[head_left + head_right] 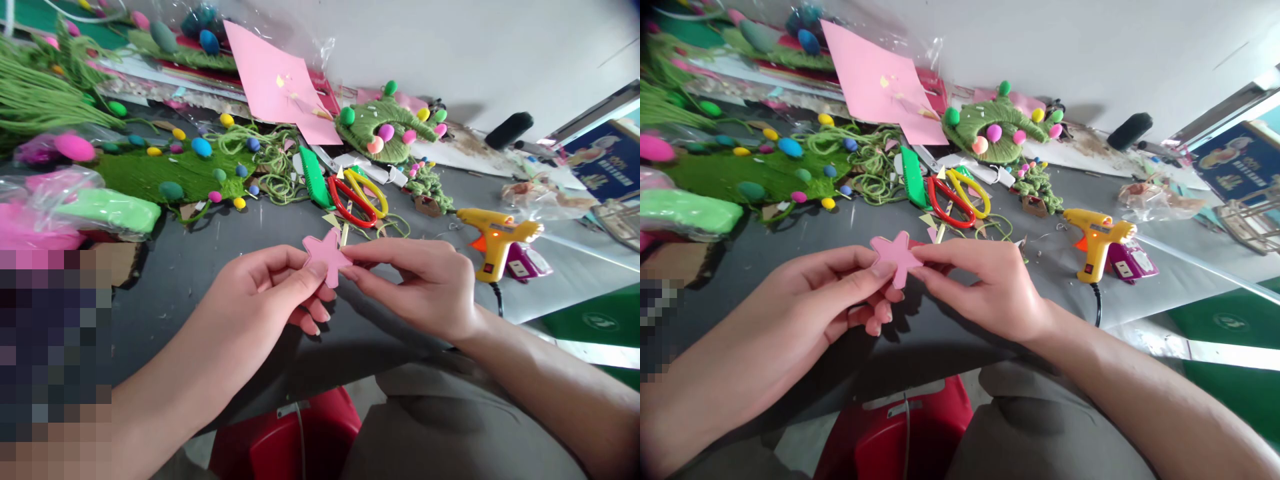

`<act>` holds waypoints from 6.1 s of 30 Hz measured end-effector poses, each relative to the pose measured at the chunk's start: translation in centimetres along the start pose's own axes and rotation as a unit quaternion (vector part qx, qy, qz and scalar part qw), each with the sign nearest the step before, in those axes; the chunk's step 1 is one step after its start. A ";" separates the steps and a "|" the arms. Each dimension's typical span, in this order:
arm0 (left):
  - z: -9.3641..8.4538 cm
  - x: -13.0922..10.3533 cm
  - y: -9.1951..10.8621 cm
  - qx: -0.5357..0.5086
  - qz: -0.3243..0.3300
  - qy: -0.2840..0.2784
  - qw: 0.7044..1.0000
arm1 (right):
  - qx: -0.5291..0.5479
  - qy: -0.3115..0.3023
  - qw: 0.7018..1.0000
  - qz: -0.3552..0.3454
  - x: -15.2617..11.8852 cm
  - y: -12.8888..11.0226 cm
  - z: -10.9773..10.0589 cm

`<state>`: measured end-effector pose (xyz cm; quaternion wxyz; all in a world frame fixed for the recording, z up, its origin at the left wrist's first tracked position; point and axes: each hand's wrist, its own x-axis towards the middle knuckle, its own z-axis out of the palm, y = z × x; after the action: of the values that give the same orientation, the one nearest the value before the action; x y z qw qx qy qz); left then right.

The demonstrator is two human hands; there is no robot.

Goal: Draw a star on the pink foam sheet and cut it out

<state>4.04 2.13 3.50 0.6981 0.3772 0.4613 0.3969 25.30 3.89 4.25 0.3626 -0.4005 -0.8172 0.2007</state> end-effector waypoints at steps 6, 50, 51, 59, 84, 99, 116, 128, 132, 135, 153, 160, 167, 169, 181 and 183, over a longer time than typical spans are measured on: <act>0.2 0.1 0.0 -0.014 0.001 0.025 1.000 | 0.095 -0.004 0.989 0.110 0.2 -0.8 0.3; -1.2 -1.3 0.9 0.051 0.262 0.101 0.958 | 0.353 0.121 0.894 0.247 2.8 -3.1 2.0; -1.0 -1.5 0.5 0.055 0.263 0.107 0.957 | 0.352 0.130 0.894 0.247 2.4 -3.5 2.3; -1.2 -2.9 -0.9 0.113 0.255 0.128 0.952 | 0.354 0.115 0.895 0.247 0.0 -3.8 3.6; -0.1 -4.5 0.0 0.193 0.275 0.160 0.928 | 0.420 0.131 0.872 0.213 -0.5 -4.4 3.8; 0.0 -3.1 -0.9 0.070 0.291 0.187 0.936 | 0.420 0.161 0.872 0.191 -0.4 -4.1 5.1; -0.2 -2.5 -1.2 0.073 0.309 0.185 0.930 | 0.404 0.176 0.881 0.173 -0.1 -3.6 5.4; -1.1 -1.6 -2.0 0.104 0.279 0.183 0.937 | 0.428 0.170 0.873 0.159 0.3 -3.6 6.3; -1.1 -2.0 -1.6 0.099 0.250 0.165 0.949 | 0.423 0.171 0.876 0.159 0.2 -3.6 6.2; -1.1 -2.5 -1.1 0.080 0.240 0.155 0.955 | 0.418 0.157 0.881 0.159 0.0 -3.5 6.0; -1.4 -3.0 -0.9 0.167 0.315 0.169 0.919 | 0.414 0.045 0.891 0.181 0.0 -3.7 5.2; -1.9 -2.2 -1.8 0.233 0.273 0.151 0.921 | 0.370 -0.028 0.903 0.215 -0.3 -2.1 4.3; -2.2 -4.3 -2.8 0.333 0.301 0.150 0.881 | 0.293 -0.091 0.922 0.236 -0.6 0.0 3.3; -2.0 -4.7 -3.2 0.350 0.309 0.133 0.874 | 0.288 -0.093 0.923 0.236 -0.6 0.0 3.4; -2.2 -4.1 -2.8 0.249 0.265 0.048 0.930 | 0.410 -0.129 0.872 0.236 -0.5 -2.0 1.6; -2.2 -4.7 -2.2 0.233 0.259 0.029 0.937 | 0.429 -0.142 0.861 0.232 -0.6 -2.0 1.3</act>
<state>1.18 -2.66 2.53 0.4497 0.6245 0.4471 0.4560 23.53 2.21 4.33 0.3214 -0.3508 -0.5760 0.6647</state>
